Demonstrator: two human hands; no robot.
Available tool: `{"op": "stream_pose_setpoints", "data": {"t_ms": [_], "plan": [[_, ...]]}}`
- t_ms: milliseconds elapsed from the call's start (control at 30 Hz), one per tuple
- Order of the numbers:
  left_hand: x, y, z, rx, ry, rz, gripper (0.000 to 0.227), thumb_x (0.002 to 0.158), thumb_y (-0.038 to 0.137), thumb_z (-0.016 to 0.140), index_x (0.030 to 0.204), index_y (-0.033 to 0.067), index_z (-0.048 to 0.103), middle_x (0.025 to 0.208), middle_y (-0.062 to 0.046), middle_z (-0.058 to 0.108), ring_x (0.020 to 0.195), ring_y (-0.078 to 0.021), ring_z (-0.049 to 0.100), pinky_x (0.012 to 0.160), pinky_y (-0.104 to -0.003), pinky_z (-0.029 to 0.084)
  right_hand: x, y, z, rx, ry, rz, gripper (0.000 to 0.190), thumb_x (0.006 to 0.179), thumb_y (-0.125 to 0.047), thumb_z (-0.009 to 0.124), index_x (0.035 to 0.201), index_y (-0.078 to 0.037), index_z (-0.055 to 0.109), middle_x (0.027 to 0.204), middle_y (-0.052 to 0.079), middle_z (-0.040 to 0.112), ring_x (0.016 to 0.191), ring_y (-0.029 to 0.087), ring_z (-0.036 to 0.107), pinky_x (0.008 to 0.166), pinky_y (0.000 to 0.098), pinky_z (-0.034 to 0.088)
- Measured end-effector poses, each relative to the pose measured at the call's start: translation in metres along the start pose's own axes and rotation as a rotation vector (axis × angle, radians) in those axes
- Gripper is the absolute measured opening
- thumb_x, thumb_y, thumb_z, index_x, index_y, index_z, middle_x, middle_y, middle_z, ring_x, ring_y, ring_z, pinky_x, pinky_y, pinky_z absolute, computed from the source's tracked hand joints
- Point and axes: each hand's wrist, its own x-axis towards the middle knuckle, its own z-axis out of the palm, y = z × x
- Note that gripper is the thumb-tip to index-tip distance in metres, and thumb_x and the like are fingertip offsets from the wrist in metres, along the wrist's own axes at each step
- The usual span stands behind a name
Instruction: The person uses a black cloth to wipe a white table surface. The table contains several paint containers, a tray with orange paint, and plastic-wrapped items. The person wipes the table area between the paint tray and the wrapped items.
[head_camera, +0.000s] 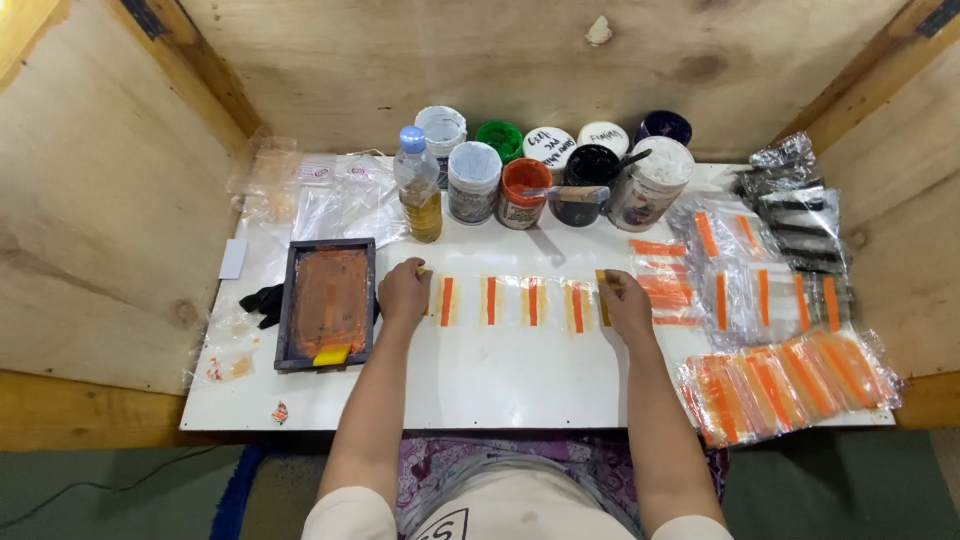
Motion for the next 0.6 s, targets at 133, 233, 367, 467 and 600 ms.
{"op": "stream_pose_setpoints", "data": {"t_ms": [133,233,367,467,600], "plan": [[-0.021,0.000,0.011,0.167,0.152,0.072,0.022,0.098,0.018,0.063,0.116,0.0089,0.073,0.102,-0.009,0.072,0.102,-0.0297,0.069,0.093,-0.043,0.048,-0.009,-0.009,0.002,0.022,0.057,0.005,0.036,0.101,-0.016,0.068,0.136,-0.007,0.064,0.131,0.021,0.065,0.121,0.039,0.062,0.100,0.0477,0.052],[-0.031,-0.005,-0.007,0.142,0.363,0.269,0.012,0.095,0.011,0.066,0.105,0.0112,0.073,0.099,-0.006,0.067,0.102,-0.0285,0.064,0.090,-0.041,0.047,-0.006,0.001,0.008,-0.024,0.081,-0.054,0.037,0.099,-0.018,0.071,0.133,-0.004,0.065,0.130,0.023,0.065,0.118,0.040,0.063,0.098,0.0494,0.054],[-0.031,-0.036,-0.067,0.046,0.664,0.068,0.011,0.097,0.013,0.067,0.104,0.0101,0.074,0.101,-0.013,0.066,0.100,-0.0348,0.064,0.088,-0.044,0.052,0.001,0.012,0.013,-0.011,0.146,-0.044,0.033,0.099,-0.021,0.072,0.128,-0.008,0.069,0.114,0.018,0.067,0.104,0.034,0.067,0.087,0.0427,0.057],[-0.018,-0.119,-0.096,0.033,0.886,-0.042,0.020,0.089,0.010,0.070,0.109,0.0141,0.072,0.108,-0.011,0.065,0.100,-0.0382,0.066,0.087,-0.048,0.053,0.006,0.022,0.032,-0.038,0.317,-0.326,0.027,0.093,-0.014,0.075,0.119,-0.006,0.073,0.102,0.018,0.068,0.097,0.035,0.068,0.084,0.0410,0.057],[-0.015,-0.202,-0.123,0.093,0.665,-0.336,0.026,0.096,0.016,0.067,0.121,0.0122,0.071,0.117,-0.008,0.060,0.105,-0.0354,0.066,0.090,-0.048,0.054,-0.007,-0.002,0.107,0.148,0.072,-0.548,0.017,0.092,-0.009,0.072,0.108,-0.011,0.075,0.092,0.011,0.073,0.081,0.028,0.073,0.075,0.0355,0.058]]}}
